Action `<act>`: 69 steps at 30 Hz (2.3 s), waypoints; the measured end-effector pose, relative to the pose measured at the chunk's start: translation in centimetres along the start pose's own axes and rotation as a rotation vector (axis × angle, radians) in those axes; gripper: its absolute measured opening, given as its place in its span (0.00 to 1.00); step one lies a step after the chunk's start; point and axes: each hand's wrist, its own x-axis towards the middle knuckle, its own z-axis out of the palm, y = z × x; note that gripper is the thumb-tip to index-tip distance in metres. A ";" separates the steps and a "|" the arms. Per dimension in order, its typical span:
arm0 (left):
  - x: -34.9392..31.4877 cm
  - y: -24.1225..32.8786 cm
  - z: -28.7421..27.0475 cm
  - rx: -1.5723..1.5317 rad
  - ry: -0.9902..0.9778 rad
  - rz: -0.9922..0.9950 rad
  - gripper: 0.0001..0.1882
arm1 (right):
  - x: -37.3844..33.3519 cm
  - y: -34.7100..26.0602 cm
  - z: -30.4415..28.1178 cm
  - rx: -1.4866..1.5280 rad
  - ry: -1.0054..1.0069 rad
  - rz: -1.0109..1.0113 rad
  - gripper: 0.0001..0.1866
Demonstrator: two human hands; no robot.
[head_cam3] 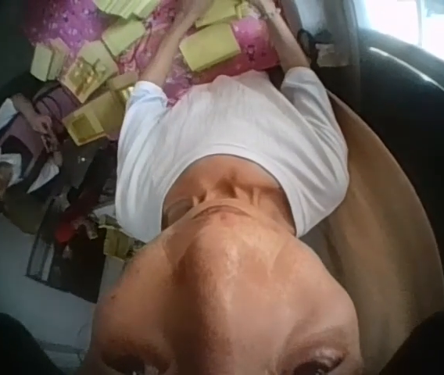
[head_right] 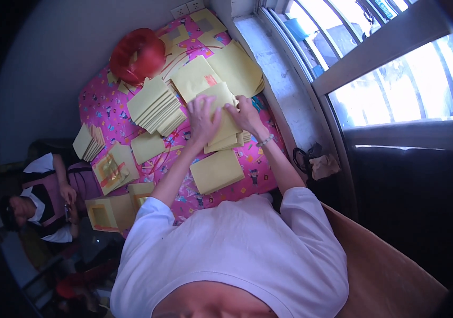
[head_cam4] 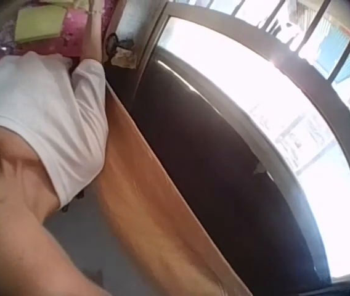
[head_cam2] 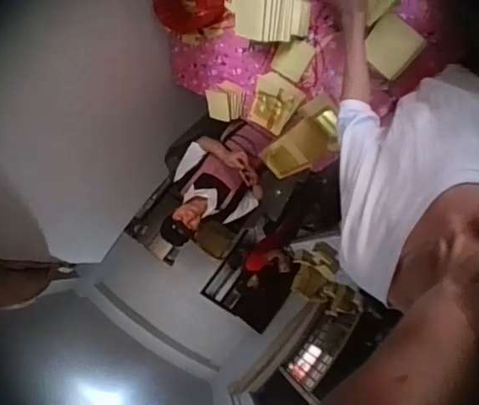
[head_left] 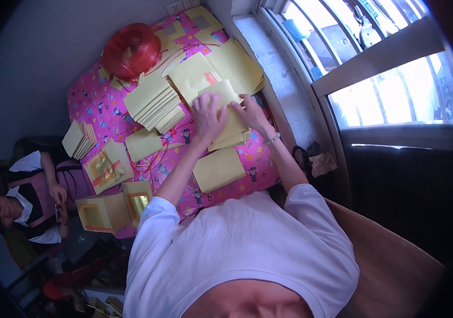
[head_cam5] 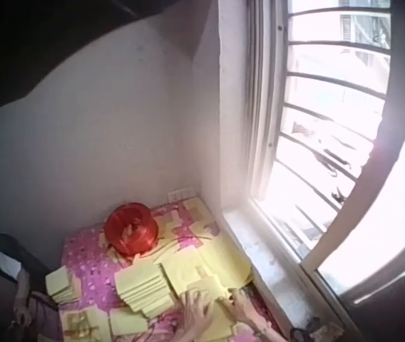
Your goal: Folding and bundling sheets of joss paper using a red ribbon.
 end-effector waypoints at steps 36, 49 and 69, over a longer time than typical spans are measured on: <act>-1.4 1.2 1.0 -0.054 -0.385 0.027 0.15 | 8.8 5.8 2.2 0.039 0.480 -0.001 0.13; -2.6 1.2 2.1 -0.003 -0.297 -0.002 0.14 | 10.9 1.5 -1.1 0.080 0.606 -0.127 0.12; -3.0 0.8 2.5 0.033 -0.228 0.042 0.11 | 10.9 6.7 4.3 -0.028 0.428 0.106 0.12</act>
